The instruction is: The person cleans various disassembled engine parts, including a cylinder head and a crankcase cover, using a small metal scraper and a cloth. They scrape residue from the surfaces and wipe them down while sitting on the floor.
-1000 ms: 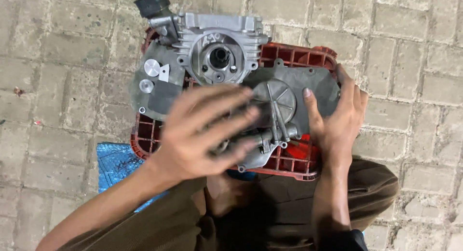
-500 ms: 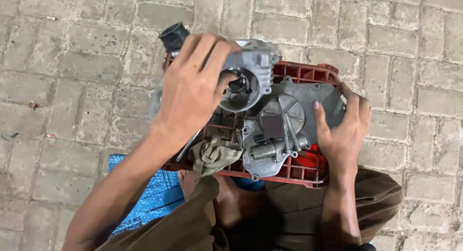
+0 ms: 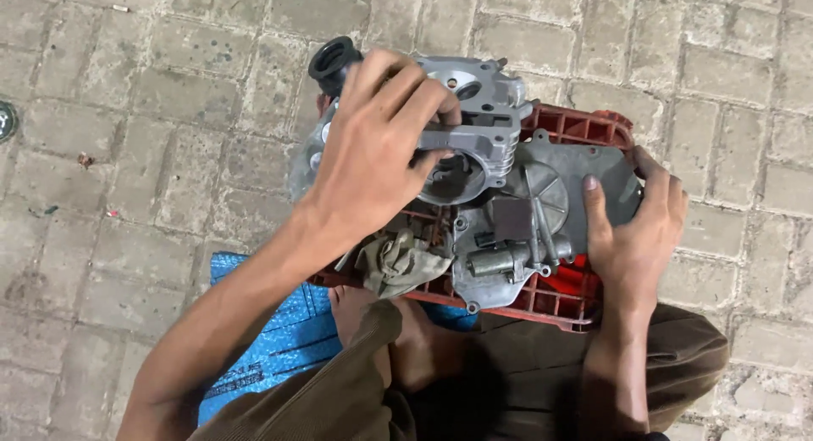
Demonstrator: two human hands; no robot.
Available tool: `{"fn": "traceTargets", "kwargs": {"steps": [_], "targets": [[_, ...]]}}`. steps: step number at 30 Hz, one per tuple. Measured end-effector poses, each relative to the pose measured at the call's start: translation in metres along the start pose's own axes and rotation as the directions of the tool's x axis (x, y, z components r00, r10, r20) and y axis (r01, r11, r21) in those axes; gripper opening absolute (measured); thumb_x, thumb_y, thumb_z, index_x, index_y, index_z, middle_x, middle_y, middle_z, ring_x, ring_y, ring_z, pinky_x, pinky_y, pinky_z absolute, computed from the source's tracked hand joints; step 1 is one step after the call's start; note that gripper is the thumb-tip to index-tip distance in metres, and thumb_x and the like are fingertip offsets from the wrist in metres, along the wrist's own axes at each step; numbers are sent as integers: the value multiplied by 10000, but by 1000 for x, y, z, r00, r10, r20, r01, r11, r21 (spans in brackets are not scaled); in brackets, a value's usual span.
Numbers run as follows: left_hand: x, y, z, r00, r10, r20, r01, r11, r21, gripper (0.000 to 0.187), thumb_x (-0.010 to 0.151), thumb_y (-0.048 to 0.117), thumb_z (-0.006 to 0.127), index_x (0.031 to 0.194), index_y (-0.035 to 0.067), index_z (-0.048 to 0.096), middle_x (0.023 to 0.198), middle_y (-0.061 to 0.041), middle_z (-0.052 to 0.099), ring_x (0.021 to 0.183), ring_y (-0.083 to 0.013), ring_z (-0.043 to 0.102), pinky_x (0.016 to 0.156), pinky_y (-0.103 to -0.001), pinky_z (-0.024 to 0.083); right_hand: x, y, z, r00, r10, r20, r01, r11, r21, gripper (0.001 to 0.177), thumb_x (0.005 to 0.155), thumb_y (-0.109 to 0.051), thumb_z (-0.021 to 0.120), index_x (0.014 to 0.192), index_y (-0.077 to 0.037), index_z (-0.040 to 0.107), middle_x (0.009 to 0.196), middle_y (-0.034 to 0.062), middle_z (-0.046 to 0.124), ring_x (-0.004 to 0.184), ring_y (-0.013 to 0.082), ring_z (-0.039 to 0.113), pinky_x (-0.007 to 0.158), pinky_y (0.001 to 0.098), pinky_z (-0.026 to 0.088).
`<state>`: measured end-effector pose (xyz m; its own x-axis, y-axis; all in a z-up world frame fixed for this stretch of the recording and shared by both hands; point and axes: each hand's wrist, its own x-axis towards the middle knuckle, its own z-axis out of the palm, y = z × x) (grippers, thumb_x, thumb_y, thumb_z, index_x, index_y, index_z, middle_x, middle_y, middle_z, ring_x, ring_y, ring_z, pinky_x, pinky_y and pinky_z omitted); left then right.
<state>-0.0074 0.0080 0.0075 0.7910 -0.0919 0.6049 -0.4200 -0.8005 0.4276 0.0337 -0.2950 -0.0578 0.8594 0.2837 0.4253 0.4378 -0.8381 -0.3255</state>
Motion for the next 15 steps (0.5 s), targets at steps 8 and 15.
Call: {"fn": "traceTargets", "kwargs": {"steps": [8, 15], "targets": [[27, -15, -8, 980, 23, 198, -42, 995, 92, 448, 593, 188, 992, 930, 95, 711, 952, -14, 706, 1005, -237, 492, 991, -442, 324, 1, 1, 0, 1000, 12, 28, -12, 1000, 14, 494, 1000, -86, 771, 1386, 154, 577, 1213, 307, 659, 1092, 438, 595, 979, 530, 459], [55, -25, -17, 956, 175, 236, -126, 970, -209, 342, 619, -143, 805, 926, -48, 690, 940, -141, 751, 742, -252, 717, 700, -347, 611, 1, 3, 0, 999, 28, 40, -29, 1000, 10, 527, 993, -99, 777, 1395, 171, 570, 1250, 326, 662, 1105, 428, 589, 955, 531, 488]]}}
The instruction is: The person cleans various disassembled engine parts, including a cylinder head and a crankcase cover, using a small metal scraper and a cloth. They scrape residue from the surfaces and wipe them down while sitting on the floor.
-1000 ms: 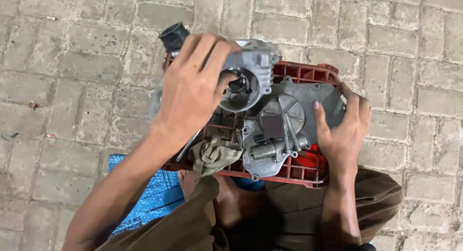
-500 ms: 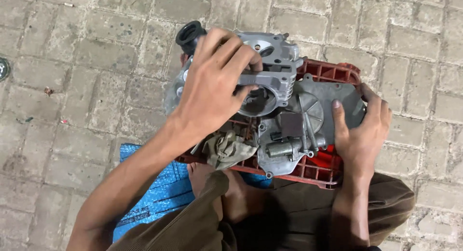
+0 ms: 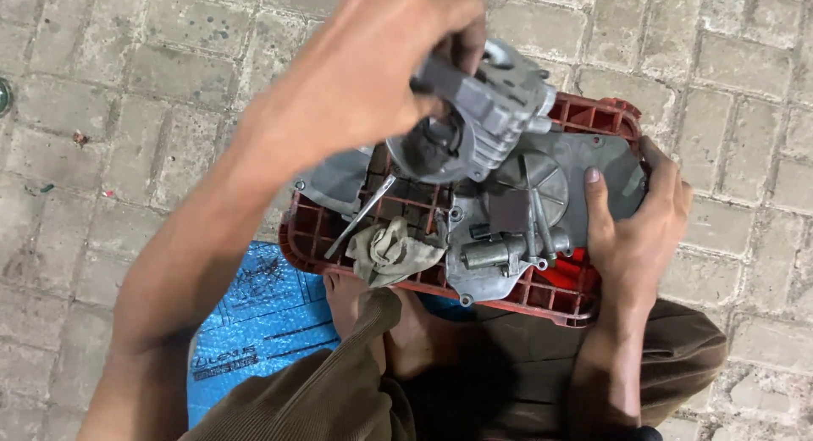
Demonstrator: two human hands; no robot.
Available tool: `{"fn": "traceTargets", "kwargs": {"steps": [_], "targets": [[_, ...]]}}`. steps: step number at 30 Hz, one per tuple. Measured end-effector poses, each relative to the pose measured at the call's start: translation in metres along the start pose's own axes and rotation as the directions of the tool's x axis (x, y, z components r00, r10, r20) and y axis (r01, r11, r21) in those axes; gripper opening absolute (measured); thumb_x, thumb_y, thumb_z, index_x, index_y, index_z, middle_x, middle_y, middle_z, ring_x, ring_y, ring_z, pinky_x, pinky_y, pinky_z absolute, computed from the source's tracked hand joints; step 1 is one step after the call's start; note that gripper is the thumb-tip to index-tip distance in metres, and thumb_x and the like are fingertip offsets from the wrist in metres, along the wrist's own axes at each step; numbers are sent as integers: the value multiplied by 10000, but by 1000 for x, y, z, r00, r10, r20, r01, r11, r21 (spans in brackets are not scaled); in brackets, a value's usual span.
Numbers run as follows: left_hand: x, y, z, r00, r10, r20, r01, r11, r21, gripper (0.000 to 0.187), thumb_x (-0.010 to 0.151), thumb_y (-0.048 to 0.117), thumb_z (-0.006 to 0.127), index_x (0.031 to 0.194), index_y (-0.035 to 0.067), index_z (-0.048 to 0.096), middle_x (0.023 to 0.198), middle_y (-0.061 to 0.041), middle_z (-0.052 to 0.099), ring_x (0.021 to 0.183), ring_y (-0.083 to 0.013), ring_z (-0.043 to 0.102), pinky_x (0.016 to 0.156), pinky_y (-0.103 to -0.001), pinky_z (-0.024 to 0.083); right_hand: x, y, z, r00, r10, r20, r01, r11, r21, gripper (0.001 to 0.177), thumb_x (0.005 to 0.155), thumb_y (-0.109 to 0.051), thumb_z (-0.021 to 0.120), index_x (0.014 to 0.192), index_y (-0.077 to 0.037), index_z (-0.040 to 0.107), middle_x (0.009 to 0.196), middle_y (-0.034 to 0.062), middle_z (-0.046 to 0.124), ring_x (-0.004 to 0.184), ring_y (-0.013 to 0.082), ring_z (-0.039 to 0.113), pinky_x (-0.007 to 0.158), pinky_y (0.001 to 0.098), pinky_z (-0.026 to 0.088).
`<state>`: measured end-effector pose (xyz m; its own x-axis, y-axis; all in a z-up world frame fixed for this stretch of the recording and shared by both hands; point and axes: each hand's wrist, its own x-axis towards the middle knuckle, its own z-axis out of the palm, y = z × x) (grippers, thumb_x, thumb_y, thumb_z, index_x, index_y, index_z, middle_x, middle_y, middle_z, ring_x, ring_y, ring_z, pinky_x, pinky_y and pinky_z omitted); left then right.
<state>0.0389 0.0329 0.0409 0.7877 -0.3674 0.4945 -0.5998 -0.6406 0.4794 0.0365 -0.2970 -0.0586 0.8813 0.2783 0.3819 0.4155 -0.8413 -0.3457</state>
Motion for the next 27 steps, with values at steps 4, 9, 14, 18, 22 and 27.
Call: {"fn": "traceTargets", "kwargs": {"steps": [4, 9, 14, 18, 22, 27], "targets": [[7, -7, -6, 995, 82, 57, -81, 996, -22, 302, 724, -127, 717, 986, -14, 617, 909, -91, 678, 690, -261, 586, 628, -399, 462, 0, 3, 1, 999, -39, -25, 39, 999, -13, 503, 996, -99, 791, 1369, 162, 577, 1179, 313, 670, 1030, 425, 606, 923, 518, 499], [4, -30, 9, 992, 122, 12, -123, 992, 16, 353, 723, -212, 650, 991, 18, 644, 923, -56, 706, 694, -230, 608, 624, -391, 463, 0, -3, -3, 994, -86, -66, 87, 996, 16, 521, 973, -55, 766, 1408, 151, 566, 1245, 308, 679, 1069, 427, 616, 944, 497, 503], [-7, -26, 18, 989, 132, -63, -130, 991, 38, 316, 725, -236, 678, 940, -5, 669, 950, -69, 703, 779, -216, 611, 722, -346, 495, 0, 0, -3, 996, -76, -48, 77, 997, 16, 526, 972, -57, 772, 1401, 166, 564, 1235, 310, 668, 1056, 410, 605, 948, 488, 495], [-24, -19, 19, 981, 156, -111, -131, 970, 204, 209, 820, -122, 797, 896, 27, 672, 945, -34, 635, 899, -232, 523, 909, -353, 410, -1, 7, 2, 994, -89, -57, 88, 996, -7, 545, 965, -56, 800, 1407, 158, 564, 1252, 312, 682, 1081, 408, 626, 948, 497, 522], [-33, -9, 12, 980, 135, -149, -99, 969, 227, 247, 776, -129, 797, 927, 14, 664, 1008, -63, 616, 979, -281, 536, 890, -386, 453, -1, 6, 2, 994, -90, -55, 90, 996, 4, 529, 977, -63, 793, 1395, 165, 562, 1253, 327, 672, 1126, 434, 617, 986, 528, 498], [-30, -3, -19, 989, 65, 131, -71, 997, 38, 249, 777, -26, 876, 977, -4, 730, 950, -47, 655, 765, -213, 566, 691, -370, 439, 3, 8, 2, 924, -211, -319, 190, 977, -96, 406, 1001, -57, 910, 1254, 148, 667, 1315, 304, 470, 1246, 446, 474, 1036, 634, 469]]}}
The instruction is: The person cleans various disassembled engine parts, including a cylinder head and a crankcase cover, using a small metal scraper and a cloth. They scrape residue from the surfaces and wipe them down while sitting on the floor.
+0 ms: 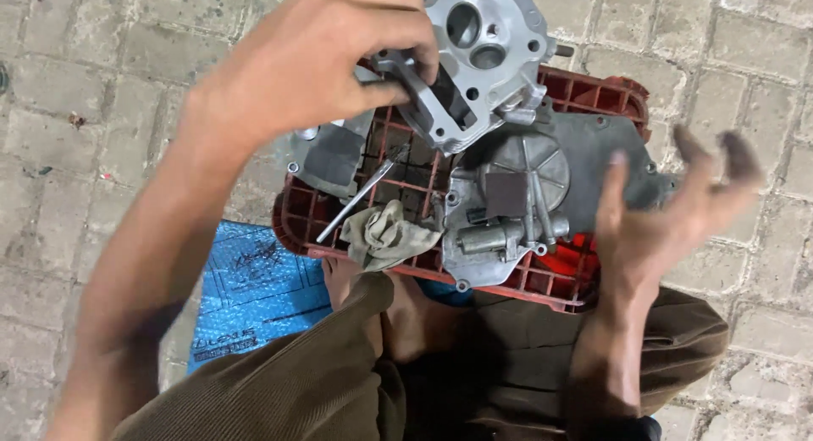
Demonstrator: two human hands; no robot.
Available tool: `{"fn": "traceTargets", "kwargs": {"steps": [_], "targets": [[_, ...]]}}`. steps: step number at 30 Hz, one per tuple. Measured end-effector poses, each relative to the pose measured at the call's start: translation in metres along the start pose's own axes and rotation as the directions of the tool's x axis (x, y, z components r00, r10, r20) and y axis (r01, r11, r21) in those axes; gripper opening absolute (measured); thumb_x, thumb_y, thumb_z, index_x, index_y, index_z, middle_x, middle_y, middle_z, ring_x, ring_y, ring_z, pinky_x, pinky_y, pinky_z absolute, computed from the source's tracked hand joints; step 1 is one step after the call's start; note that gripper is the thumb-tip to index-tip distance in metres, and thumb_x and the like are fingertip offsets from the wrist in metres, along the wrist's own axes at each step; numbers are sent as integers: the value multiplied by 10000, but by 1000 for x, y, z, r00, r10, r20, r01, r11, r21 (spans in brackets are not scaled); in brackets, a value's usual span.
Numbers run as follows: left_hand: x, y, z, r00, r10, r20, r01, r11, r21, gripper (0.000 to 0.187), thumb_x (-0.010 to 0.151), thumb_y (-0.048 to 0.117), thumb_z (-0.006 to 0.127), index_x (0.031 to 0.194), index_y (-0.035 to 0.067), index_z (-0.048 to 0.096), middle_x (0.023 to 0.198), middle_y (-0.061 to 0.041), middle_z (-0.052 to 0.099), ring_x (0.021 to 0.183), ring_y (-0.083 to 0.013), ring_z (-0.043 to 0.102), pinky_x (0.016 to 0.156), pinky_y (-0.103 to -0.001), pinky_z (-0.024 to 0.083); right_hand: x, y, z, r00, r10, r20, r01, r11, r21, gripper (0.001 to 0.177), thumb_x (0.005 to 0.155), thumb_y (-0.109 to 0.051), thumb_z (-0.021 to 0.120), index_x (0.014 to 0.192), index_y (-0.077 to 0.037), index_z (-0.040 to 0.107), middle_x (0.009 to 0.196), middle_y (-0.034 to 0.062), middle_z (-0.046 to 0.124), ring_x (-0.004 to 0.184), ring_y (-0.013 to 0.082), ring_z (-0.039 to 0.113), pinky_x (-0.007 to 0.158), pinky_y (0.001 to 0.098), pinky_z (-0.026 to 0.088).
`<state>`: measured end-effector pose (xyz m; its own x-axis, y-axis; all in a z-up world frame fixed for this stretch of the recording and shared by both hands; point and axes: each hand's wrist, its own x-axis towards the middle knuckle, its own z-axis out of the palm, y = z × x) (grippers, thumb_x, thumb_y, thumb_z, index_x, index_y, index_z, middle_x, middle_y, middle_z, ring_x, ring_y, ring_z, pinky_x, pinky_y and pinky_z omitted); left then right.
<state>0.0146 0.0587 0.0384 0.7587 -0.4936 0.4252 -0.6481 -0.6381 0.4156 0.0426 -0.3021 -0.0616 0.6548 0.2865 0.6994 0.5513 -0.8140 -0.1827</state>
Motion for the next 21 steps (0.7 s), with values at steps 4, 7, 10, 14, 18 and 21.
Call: {"fn": "traceTargets", "kwargs": {"steps": [4, 7, 10, 14, 18, 21], "targets": [[4, 4, -12, 993, -48, 107, 43, 998, 41, 221, 730, 3, 822, 924, 26, 717, 971, -12, 709, 818, -227, 646, 738, -393, 497, 2, -70, -47, 995, -2, -104, 10, 996, 84, 111, 1061, 107, 728, 1119, 116, 635, 1140, 171, 422, 1037, 325, 418, 897, 436, 416], [9, -4, -14, 978, -105, 182, 100, 994, 34, 219, 688, 39, 795, 896, 59, 728, 934, -18, 693, 770, -246, 628, 672, -407, 491, 7, -145, -55, 978, 57, 199, -128, 922, 365, 225, 773, 100, 634, 960, -21, 661, 903, 78, 674, 616, 154, 486, 586, 285, 407], [11, -9, -11, 983, 8, 184, -29, 993, 112, 266, 614, 82, 860, 851, 91, 738, 876, -20, 692, 863, -280, 666, 778, -456, 496, 26, -203, -24, 874, -200, 444, -132, 779, 612, 215, 802, -21, 767, 1005, -5, 699, 889, 71, 649, 785, 219, 581, 714, 318, 493], [13, -10, -4, 993, 2, 119, -12, 996, 85, 225, 592, 1, 830, 797, 87, 797, 813, -23, 708, 758, -252, 684, 759, -423, 552, 24, -244, 40, 913, -121, 390, -114, 842, 528, 325, 811, -41, 736, 1116, 28, 650, 1097, 200, 635, 981, 409, 598, 864, 463, 503], [5, -11, -3, 997, 41, 64, -42, 999, 17, 244, 621, 75, 879, 855, 75, 810, 866, -35, 693, 754, -270, 674, 760, -440, 547, 21, -252, 85, 930, -141, 340, -27, 895, 446, 319, 772, -80, 717, 1063, 49, 732, 1090, 275, 666, 1010, 461, 592, 967, 535, 447], [-2, -15, 6, 999, 45, 21, -45, 999, -6, 174, 714, 97, 862, 883, 97, 823, 973, -42, 719, 798, -215, 682, 796, -391, 553, 27, -253, 86, 916, -124, 381, -74, 882, 465, 258, 787, -75, 683, 993, 76, 718, 925, 280, 710, 763, 463, 619, 764, 519, 476]]}}
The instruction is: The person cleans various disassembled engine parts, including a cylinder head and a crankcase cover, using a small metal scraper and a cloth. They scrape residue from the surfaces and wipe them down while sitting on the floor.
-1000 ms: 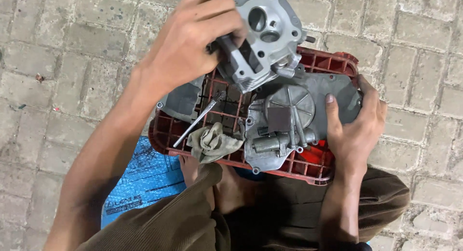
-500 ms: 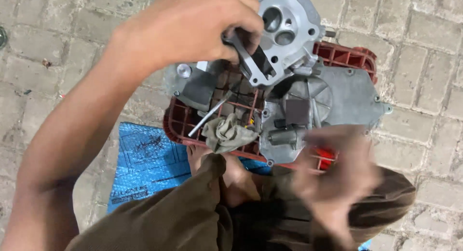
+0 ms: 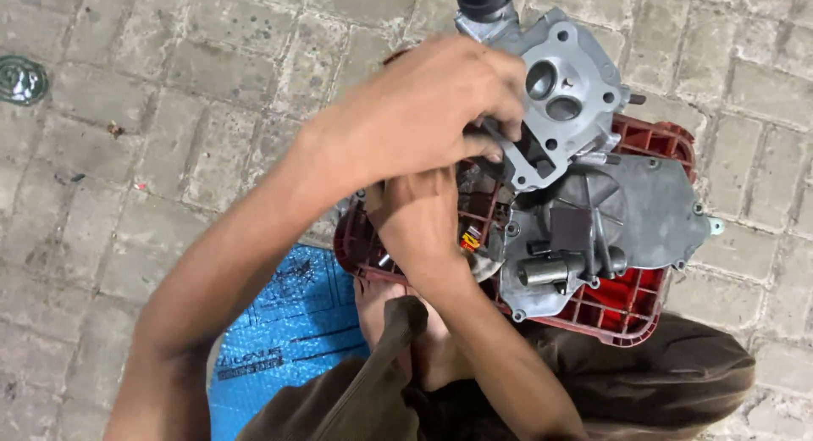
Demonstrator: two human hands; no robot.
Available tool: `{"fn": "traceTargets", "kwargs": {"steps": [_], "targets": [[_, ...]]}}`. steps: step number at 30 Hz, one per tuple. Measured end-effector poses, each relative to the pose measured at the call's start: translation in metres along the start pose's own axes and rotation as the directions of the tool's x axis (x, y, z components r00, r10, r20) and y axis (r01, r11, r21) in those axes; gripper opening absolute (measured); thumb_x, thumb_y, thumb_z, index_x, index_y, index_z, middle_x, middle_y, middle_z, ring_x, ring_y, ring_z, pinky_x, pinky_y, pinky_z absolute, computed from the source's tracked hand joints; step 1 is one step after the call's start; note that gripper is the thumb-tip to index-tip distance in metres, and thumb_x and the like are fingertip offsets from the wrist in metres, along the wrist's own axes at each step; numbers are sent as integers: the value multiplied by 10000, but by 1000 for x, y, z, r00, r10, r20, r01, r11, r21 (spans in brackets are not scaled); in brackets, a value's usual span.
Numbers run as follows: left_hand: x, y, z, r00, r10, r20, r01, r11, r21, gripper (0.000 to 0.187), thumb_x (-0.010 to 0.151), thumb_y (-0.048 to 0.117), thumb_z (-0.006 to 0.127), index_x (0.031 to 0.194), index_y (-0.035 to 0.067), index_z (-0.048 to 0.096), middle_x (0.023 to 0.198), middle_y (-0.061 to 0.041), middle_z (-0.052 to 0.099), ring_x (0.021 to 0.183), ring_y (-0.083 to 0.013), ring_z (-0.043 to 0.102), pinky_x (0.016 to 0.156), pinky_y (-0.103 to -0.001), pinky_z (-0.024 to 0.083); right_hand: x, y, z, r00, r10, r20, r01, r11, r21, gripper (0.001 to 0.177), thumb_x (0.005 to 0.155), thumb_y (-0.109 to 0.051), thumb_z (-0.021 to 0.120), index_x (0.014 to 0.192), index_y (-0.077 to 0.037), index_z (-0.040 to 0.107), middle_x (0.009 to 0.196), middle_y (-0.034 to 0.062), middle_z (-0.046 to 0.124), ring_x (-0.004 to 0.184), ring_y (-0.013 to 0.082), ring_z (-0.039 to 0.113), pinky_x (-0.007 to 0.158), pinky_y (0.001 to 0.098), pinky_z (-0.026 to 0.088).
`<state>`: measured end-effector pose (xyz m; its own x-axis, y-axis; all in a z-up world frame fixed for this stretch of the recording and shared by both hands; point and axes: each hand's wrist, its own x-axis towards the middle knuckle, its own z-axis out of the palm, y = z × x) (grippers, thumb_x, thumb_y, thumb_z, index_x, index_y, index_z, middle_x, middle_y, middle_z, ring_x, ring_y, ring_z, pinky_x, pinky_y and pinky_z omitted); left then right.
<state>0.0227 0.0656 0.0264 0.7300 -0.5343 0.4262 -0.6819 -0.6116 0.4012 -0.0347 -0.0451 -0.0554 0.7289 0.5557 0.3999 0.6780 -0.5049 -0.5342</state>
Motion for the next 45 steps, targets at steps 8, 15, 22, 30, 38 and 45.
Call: {"fn": "traceTargets", "kwargs": {"steps": [8, 15, 22, 30, 38, 45], "targets": [[-15, 16, 0, 990, -82, -112, 73, 994, -85, 458, 675, 197, 948, 1096, 143, 774, 1137, -31, 530, 921, -227, 648, 917, -412, 571, -8, 10, 7, 999, 18, 50, -23, 996, 87, 280, 795, -43, 685, 1062, 42, 681, 975, 236, 682, 833, 401, 616, 746, 504, 453], [-53, 27, 7, 740, -433, -514, 266, 891, -367, 242, 961, 93, 783, 1187, 37, 716, 1009, -97, 635, 735, -129, 513, 618, -253, 407, 5, 20, 14, 958, -278, 71, 287, 924, -251, 299, 861, -182, 658, 1100, -13, 718, 1069, 177, 703, 1020, 334, 649, 1008, 486, 451], [-138, 5, 71, 320, -881, -349, 682, 469, -560, 352, 1014, 287, 710, 1298, 110, 601, 1022, -168, 704, 849, -334, 705, 686, -423, 547, 15, 11, 17, 989, -55, 137, 92, 955, -283, 425, 683, -149, 797, 1081, -65, 677, 1000, 103, 594, 898, 313, 668, 734, 425, 613], [-138, 21, 93, 229, -914, -336, 529, 407, -745, 196, 982, 157, 705, 1156, 69, 727, 962, -139, 703, 933, -226, 650, 843, -450, 580, 18, 2, 5, 989, -140, -45, 136, 988, -73, 371, 753, -114, 751, 1089, 6, 649, 942, 176, 598, 799, 404, 688, 681, 502, 597], [-127, 32, 82, 359, -758, -545, 690, 609, -392, 316, 804, -42, 734, 1119, -31, 712, 971, -113, 710, 798, -185, 625, 725, -305, 526, 15, -38, -91, 985, -152, -81, 165, 968, 188, 412, 770, -35, 843, 1157, -11, 704, 1042, 129, 648, 800, 203, 617, 631, 287, 527], [-121, 40, 80, 366, -720, -590, 690, 635, -347, 235, 971, 21, 688, 1173, -99, 692, 1027, -174, 717, 765, -201, 656, 693, -305, 537, 36, 41, -195, 934, -318, -164, 347, 916, 203, 320, 1036, 303, 682, 1297, 265, 501, 1120, 406, 681, 971, 396, 768, 941, 447, 716]]}}
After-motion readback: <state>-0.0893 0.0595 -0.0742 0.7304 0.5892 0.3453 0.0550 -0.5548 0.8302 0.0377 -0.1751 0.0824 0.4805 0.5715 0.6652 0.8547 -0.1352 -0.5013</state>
